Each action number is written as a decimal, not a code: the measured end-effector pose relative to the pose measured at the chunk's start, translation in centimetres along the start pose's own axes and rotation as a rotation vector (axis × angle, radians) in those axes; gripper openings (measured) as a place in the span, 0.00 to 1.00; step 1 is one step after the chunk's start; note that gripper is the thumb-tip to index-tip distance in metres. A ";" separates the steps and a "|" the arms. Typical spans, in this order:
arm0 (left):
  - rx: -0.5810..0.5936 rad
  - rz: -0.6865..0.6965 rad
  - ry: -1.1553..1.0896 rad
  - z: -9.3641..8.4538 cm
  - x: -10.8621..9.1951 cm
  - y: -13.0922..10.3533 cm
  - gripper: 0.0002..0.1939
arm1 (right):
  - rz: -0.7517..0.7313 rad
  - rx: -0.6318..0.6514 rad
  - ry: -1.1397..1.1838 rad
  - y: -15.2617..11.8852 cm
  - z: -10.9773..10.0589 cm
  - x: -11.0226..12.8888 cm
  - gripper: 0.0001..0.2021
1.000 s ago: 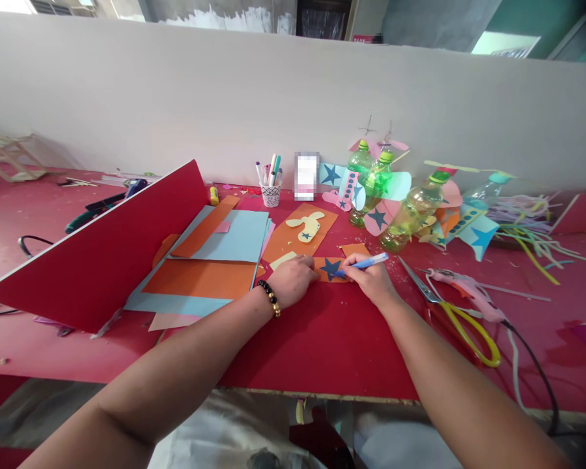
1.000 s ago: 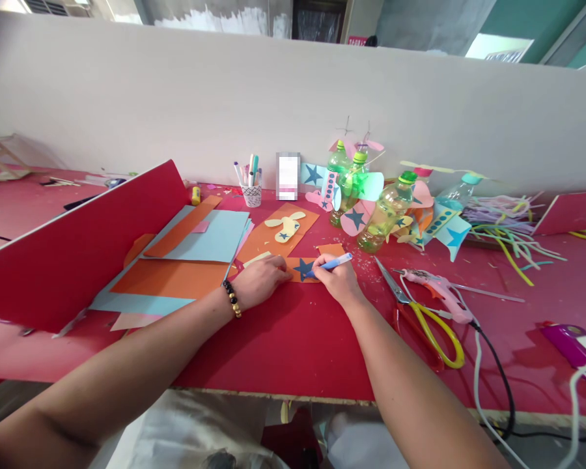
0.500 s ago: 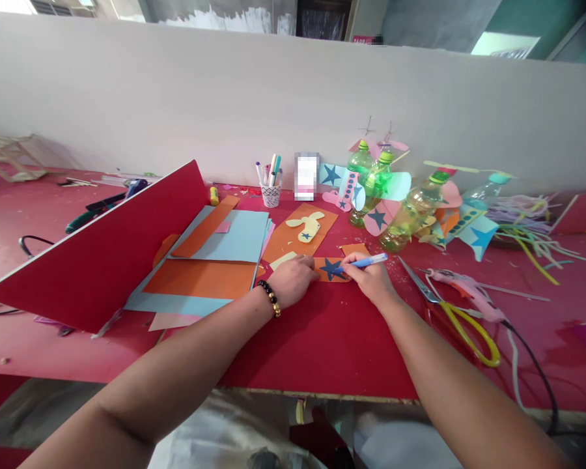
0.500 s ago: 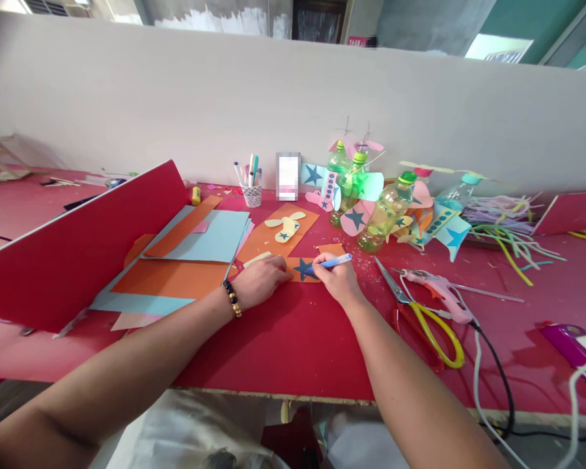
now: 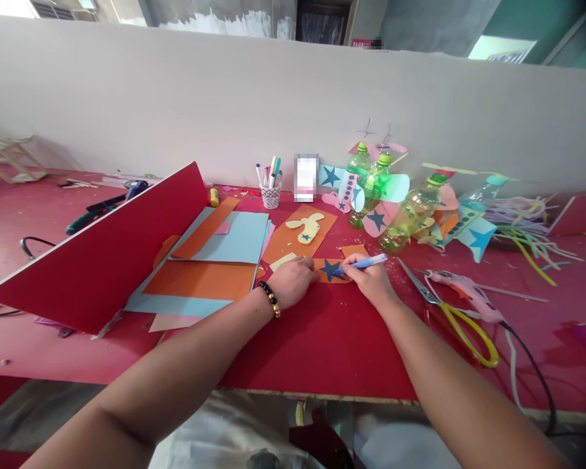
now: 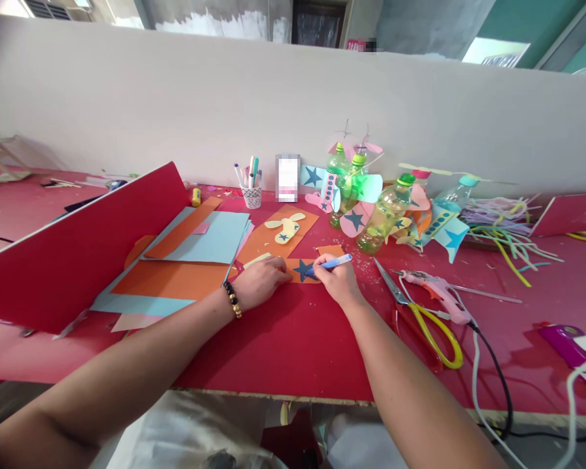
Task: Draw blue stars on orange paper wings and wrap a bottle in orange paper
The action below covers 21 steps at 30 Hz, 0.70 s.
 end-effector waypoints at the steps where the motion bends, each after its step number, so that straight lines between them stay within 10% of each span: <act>1: 0.000 0.000 0.000 0.0 0.0 0.0 0.14 | -0.002 0.000 0.007 0.0 0.0 0.0 0.06; 21: -0.005 -0.011 0.008 0.1 0.1 0.0 0.13 | 0.018 0.029 -0.003 -0.4 0.1 0.0 0.07</act>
Point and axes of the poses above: each hand's wrist, its own y-axis towards the middle knuckle, its own z-axis out of the palm, x = y × z, the point moved 9 cm from there along y, towards the middle knuckle, and after that the axes turned 10 degrees about -x, right-handed, at the moved point
